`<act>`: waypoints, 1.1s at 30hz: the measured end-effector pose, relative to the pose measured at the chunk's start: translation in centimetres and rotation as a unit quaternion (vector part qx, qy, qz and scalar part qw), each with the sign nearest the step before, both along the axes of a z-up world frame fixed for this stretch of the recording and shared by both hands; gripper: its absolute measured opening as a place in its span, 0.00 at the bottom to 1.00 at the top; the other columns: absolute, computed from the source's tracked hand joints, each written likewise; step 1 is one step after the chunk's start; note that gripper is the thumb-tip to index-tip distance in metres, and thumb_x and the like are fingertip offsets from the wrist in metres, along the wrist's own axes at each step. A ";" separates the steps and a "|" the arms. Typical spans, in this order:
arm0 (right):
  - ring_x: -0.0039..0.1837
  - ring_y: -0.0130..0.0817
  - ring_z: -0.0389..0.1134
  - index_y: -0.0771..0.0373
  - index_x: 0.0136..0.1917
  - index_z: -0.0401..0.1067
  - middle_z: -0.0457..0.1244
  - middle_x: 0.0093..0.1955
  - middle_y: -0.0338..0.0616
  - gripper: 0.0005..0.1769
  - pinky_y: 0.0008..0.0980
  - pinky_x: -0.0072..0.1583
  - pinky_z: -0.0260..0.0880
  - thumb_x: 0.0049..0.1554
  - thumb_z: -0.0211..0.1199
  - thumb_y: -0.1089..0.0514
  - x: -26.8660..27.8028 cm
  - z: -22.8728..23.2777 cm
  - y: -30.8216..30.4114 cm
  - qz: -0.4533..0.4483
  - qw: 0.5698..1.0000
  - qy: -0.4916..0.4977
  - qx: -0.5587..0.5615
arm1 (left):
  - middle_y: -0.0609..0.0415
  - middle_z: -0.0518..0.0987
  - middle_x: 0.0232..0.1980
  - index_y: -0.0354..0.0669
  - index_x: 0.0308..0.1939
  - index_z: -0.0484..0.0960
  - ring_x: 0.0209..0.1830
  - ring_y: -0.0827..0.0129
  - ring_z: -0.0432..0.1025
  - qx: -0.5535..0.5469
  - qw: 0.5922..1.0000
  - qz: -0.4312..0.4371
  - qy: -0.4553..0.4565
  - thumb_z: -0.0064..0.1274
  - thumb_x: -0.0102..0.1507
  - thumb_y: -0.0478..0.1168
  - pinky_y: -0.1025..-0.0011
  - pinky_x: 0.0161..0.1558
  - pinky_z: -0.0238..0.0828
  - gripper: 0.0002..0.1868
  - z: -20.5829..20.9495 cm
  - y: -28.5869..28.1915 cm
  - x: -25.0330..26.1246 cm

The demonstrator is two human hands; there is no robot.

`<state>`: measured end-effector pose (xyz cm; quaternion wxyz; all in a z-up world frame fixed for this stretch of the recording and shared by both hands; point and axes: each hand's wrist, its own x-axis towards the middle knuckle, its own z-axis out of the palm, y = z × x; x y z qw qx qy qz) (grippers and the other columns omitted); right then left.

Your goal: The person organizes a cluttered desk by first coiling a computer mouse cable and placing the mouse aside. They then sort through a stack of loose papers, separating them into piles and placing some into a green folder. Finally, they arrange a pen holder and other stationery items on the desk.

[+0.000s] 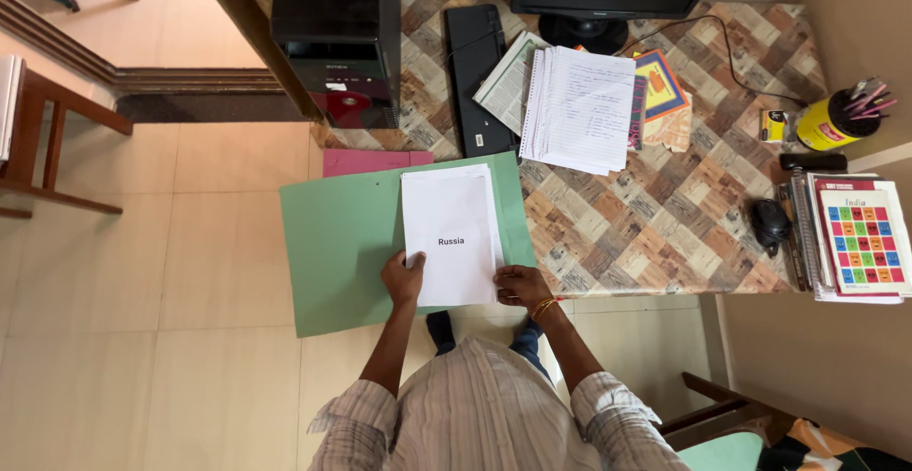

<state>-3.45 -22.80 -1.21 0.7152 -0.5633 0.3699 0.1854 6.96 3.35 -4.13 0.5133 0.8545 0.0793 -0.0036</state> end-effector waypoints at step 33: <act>0.35 0.26 0.69 0.70 0.49 0.77 0.70 0.38 0.41 0.10 0.27 0.37 0.72 0.53 0.70 0.65 2.1 -2.4 -0.8 -0.028 0.983 -0.129 -0.130 | 0.47 0.84 0.29 0.35 0.37 0.88 0.25 0.64 0.79 0.025 0.997 -0.041 -0.056 0.67 0.54 0.35 0.68 0.33 0.76 0.09 2.4 1.9 -1.9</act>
